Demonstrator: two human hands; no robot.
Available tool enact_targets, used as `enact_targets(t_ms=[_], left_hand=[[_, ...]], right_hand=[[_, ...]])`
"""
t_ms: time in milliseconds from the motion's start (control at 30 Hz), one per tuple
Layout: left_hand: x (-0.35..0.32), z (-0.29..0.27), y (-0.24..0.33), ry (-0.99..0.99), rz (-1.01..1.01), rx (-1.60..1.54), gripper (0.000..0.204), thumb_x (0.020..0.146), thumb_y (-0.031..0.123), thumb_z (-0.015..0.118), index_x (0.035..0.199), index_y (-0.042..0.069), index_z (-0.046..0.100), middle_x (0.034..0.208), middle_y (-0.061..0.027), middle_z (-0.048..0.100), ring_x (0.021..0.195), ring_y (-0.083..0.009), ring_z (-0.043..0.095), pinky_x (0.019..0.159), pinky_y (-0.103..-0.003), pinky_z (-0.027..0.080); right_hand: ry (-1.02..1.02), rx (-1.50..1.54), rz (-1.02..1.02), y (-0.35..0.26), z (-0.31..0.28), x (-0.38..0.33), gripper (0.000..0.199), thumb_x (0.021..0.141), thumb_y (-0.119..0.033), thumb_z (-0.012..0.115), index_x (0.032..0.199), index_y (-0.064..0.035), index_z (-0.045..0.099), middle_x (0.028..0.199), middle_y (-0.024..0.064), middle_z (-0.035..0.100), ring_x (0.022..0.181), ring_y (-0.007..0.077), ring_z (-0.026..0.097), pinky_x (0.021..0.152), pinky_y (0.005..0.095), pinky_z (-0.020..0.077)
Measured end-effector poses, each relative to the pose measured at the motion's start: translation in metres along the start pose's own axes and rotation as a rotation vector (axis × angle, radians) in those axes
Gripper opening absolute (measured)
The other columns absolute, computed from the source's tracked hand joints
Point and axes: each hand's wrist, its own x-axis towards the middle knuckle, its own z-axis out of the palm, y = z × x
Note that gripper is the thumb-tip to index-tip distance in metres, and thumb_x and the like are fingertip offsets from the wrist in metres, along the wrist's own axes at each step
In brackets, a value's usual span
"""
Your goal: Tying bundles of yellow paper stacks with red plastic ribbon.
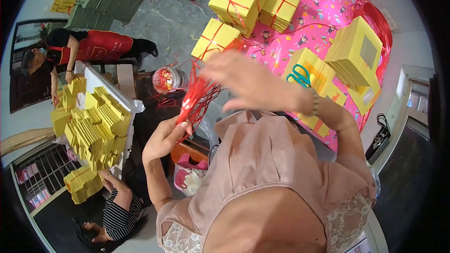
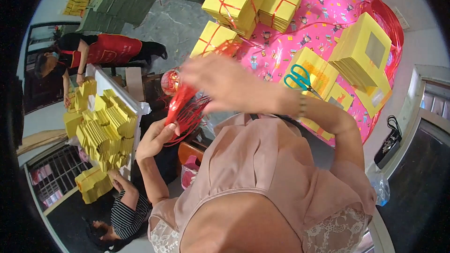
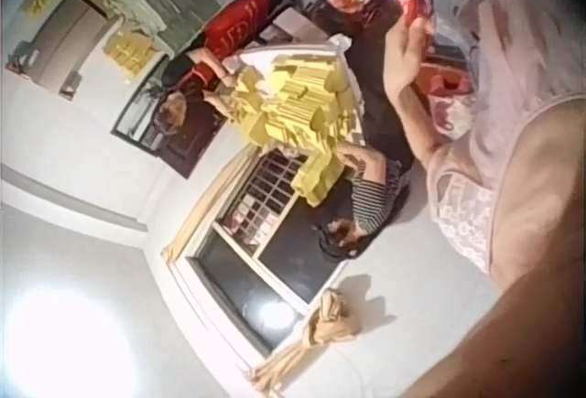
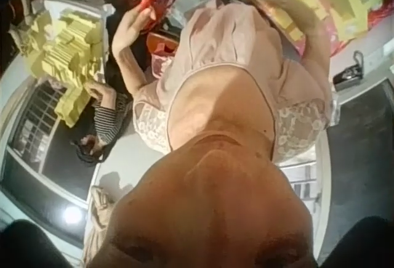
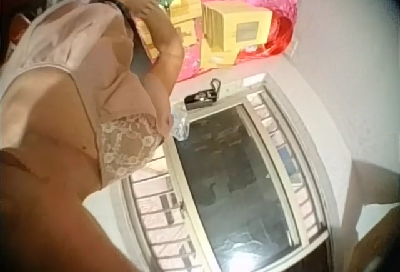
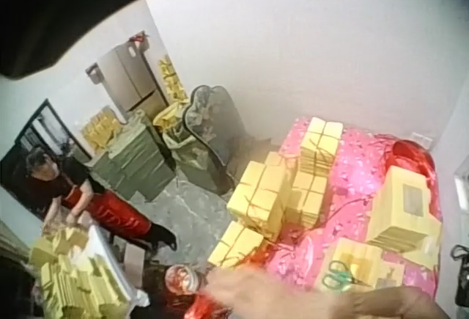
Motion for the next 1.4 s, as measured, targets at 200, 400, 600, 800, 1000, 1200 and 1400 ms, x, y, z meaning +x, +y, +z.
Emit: enact_targets(t_ms=[200, 400, 600, 800, 1000, 1200, 1400], left_hand=[[-0.01, -0.005, -0.002, -0.059, 0.051, 0.332, 0.026, 0.094, 0.02, 0.043, 0.08, 0.001, 0.054, 0.058, -0.0058, 0.046, 0.053, -0.0152, 0.041, 0.052, -0.03, 0.035], [-0.026, -0.031, -0.085, -0.02, -0.05, 0.072, 0.027, 0.094, 0.022, 0.043, 0.077, 0.004, 0.052, 0.059, 0.0044, 0.037, 0.054, -0.0059, 0.031, 0.049, -0.023, 0.027], [0.013, -0.03, -0.138, -0.251, -0.131, -0.084, 0.03, 0.095, 0.029, 0.044, 0.081, 0.005, 0.055, 0.06, 0.0041, 0.041, 0.055, -0.0046, 0.036, 0.051, -0.023, 0.031], [0.067, -0.031, -0.132, -0.067, 0.232, 0.567, 0.05, 0.078, 0.028, 0.067, 0.12, 0.005, 0.05, 0.106, -0.0118, 0.059, 0.097, -0.0284, 0.054, 0.088, -0.037, 0.039], [0.134, 0.042, -0.027, 0.065, 0.776, 0.455, 0.054, 0.083, 0.028, 0.063, 0.126, 0.004, 0.043, 0.111, -0.0129, 0.056, 0.104, -0.0237, 0.053, 0.09, -0.035, 0.039], [0.13, 0.062, -0.019, -0.194, 0.322, -0.044, 0.025, 0.097, 0.024, 0.041, 0.098, 0.003, 0.055, 0.062, 0.0064, 0.036, 0.054, -0.0039, 0.032, 0.048, -0.021, 0.028], [0.148, 0.085, -0.019, 0.05, 0.416, -0.264, 0.025, 0.097, 0.023, 0.039, 0.1, 0.003, 0.055, 0.06, 0.008, 0.034, 0.05, -0.0015, 0.031, 0.044, -0.019, 0.024]], right_hand=[[-0.828, 0.081, -0.049, 0.001, 0.068, 0.057, 0.036, 0.08, -0.024, 0.061, 0.106, -0.0014, 0.051, 0.093, 0.0196, 0.06, 0.095, 0.0332, 0.057, 0.078, 0.0464, 0.0439], [-0.838, 0.187, 0.13, 0.084, 0.021, 0.017, 0.027, 0.087, -0.029, 0.052, 0.091, -0.0019, 0.055, 0.082, 0.019, 0.06, 0.081, 0.0359, 0.058, 0.068, 0.0446, 0.043], [-0.99, 0.025, 0.321, 0.087, -0.003, 0.001, 0.028, 0.088, -0.029, 0.05, 0.09, -0.0017, 0.055, 0.082, 0.0185, 0.059, 0.082, 0.0365, 0.057, 0.069, 0.045, 0.0432], [-0.97, -0.195, 0.389, 0.052, -0.002, 0.005, 0.024, 0.086, -0.024, 0.052, 0.086, -0.001, 0.058, 0.08, 0.0183, 0.06, 0.081, 0.0356, 0.059, 0.068, 0.0463, 0.0438], [-0.982, -0.411, 0.356, 0.038, 0.02, 0.011, 0.018, 0.078, -0.017, 0.054, 0.082, -0.0004, 0.061, 0.079, 0.0194, 0.062, 0.082, 0.0353, 0.061, 0.067, 0.0463, 0.0455], [-0.727, -0.143, 0.292, 0.045, -0.017, 0.005, 0.023, 0.081, -0.023, 0.056, 0.085, 0.0001, 0.057, 0.079, 0.0197, 0.061, 0.08, 0.0368, 0.06, 0.066, 0.0457, 0.0457], [-0.158, -0.061, 0.266, 0.074, -0.035, -0.027, 0.024, 0.089, -0.022, 0.05, 0.089, 0.0015, 0.056, 0.082, 0.0154, 0.056, 0.082, 0.0308, 0.058, 0.069, 0.0389, 0.0446]])
